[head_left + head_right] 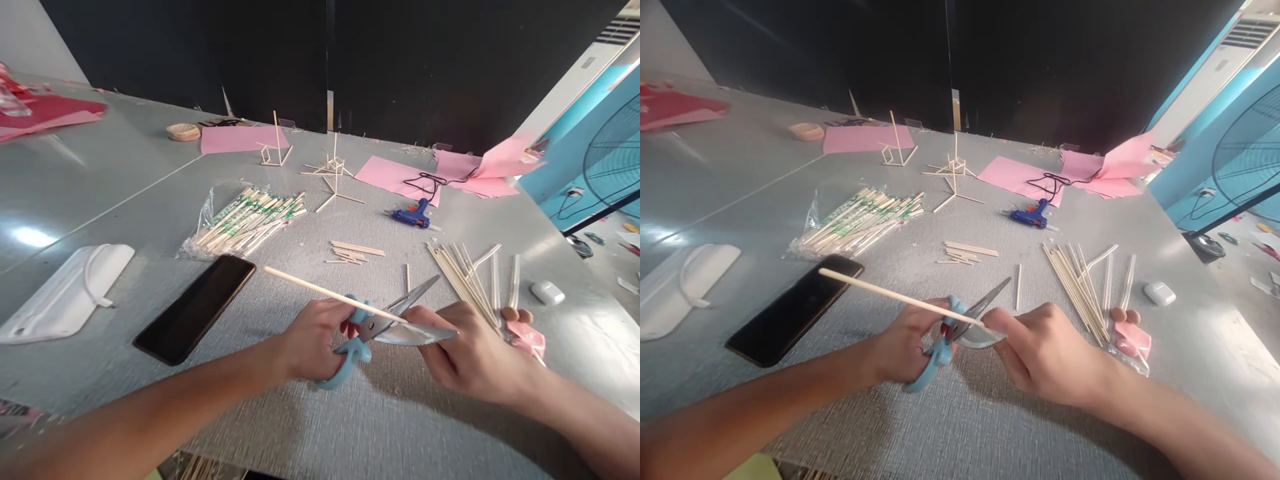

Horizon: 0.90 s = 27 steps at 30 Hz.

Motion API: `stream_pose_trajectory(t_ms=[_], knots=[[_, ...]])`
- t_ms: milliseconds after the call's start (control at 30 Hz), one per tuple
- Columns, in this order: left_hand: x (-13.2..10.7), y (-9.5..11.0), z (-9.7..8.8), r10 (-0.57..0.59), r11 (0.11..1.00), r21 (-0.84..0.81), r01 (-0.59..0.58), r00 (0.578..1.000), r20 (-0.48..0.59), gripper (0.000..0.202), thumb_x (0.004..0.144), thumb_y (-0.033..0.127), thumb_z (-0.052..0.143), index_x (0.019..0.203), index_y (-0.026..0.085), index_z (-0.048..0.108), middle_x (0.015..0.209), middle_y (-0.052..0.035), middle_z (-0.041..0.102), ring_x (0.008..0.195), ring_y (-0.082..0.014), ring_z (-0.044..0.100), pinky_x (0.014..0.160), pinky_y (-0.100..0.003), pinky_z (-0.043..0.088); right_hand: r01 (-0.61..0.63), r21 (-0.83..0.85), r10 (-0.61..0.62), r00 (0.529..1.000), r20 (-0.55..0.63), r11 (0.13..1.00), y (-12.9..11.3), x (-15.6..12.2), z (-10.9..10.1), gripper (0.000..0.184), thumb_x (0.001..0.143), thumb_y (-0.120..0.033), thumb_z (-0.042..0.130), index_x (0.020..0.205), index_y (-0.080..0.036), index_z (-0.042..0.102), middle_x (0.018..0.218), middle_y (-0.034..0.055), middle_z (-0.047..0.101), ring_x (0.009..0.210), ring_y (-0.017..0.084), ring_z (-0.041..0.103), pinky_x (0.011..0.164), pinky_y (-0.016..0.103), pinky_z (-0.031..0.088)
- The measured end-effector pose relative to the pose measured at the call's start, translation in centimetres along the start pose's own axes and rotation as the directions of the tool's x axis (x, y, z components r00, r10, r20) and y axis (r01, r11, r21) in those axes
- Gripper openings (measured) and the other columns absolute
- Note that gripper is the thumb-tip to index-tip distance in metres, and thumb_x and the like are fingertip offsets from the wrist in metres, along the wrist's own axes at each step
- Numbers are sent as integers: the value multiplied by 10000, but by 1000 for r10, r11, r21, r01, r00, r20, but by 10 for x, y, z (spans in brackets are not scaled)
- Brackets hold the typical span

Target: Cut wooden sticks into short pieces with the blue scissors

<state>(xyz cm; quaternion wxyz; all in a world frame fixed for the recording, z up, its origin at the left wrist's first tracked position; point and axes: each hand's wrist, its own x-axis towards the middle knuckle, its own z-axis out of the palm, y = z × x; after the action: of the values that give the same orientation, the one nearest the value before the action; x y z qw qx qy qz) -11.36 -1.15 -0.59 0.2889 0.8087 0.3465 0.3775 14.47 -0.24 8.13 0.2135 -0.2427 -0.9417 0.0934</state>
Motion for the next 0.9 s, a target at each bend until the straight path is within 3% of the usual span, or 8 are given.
stream_pose_trajectory(t_ms=[467,567,667,800,900], knots=[[-1,1,2,10,1000,-24,-9,1000,9,134,820,282,656,787,224,539,737,16,610,627,-143,563,597,-278,468,-25,53,23,999,26,998,-8,3,-1,206,942,-49,430,944,-222,542,558,-114,356,431,95,268,432,266,192],[-1,0,3,28,999,-24,-28,1000,-4,157,807,284,660,774,228,517,710,17,588,599,-140,538,569,-281,446,-97,159,88,994,63,983,-10,4,-3,205,936,-57,447,964,-209,582,569,-111,349,435,91,262,413,243,208],[0,0,4,42,998,-55,-42,999,-2,167,821,287,656,778,230,505,711,13,589,603,-144,540,572,-288,459,-153,332,128,987,97,931,-10,5,-2,184,1009,-123,456,928,-208,597,607,-73,454,484,95,369,442,218,308],[1,-1,4,65,993,-101,-64,998,1,142,810,266,638,786,235,501,684,23,561,573,-140,508,559,-292,462,-158,564,111,987,117,811,-8,9,3,237,1098,-215,465,903,-197,598,703,-12,616,584,104,532,524,213,445],[2,0,4,87,985,-148,-87,996,-5,108,766,232,636,774,230,528,672,31,545,551,-124,479,538,-275,433,-114,605,70,993,96,788,-8,10,6,239,1104,-209,449,919,-194,600,714,-5,634,590,104,554,524,212,446]])
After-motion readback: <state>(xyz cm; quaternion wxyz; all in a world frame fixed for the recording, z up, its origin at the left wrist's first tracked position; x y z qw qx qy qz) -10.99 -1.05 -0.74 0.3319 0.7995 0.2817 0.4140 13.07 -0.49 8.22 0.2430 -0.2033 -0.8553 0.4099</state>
